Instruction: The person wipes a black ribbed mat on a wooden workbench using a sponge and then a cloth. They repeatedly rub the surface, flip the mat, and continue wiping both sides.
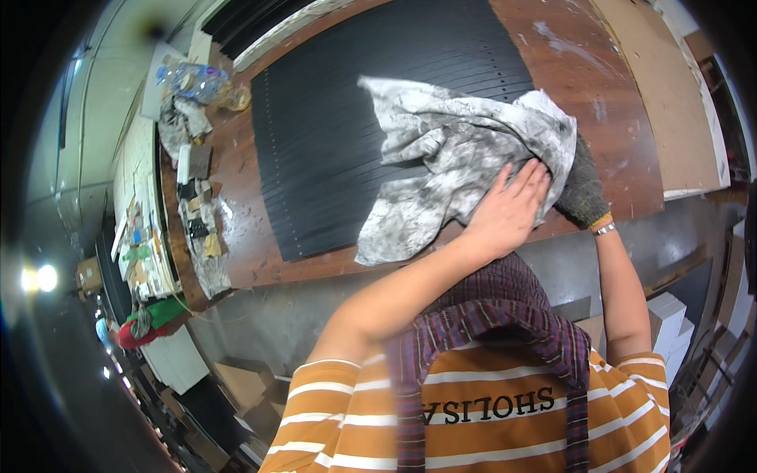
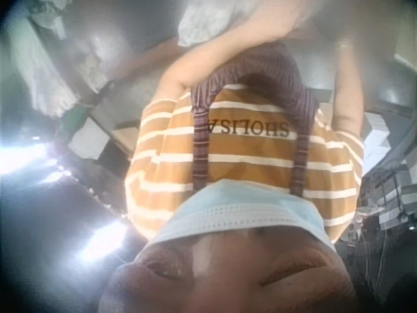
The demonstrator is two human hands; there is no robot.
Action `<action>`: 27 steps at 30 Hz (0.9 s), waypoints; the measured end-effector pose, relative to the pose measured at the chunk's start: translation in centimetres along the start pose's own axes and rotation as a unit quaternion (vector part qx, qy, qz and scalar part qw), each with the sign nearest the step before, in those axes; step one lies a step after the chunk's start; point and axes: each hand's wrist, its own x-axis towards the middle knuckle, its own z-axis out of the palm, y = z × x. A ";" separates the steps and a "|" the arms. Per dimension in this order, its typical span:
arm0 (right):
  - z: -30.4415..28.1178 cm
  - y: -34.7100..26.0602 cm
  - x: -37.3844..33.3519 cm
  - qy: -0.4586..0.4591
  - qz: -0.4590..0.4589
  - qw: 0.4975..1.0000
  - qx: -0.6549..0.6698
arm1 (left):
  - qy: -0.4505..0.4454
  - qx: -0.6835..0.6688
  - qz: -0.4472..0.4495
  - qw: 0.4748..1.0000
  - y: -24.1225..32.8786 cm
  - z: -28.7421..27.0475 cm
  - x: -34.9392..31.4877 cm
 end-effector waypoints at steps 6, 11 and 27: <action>-1.6 -2.6 0.9 0.003 -0.005 1.000 -0.016 | 0.024 0.059 -0.210 0.976 -5.1 -2.5 -17.2; -2.1 -3.2 1.4 -0.005 -0.019 1.000 -0.024 | 0.039 0.139 -0.433 0.890 -9.6 -6.4 -31.0; -1.7 -3.3 1.9 0.014 -0.043 0.998 -0.033 | -0.004 0.141 -0.550 0.823 -15.5 -6.9 -28.1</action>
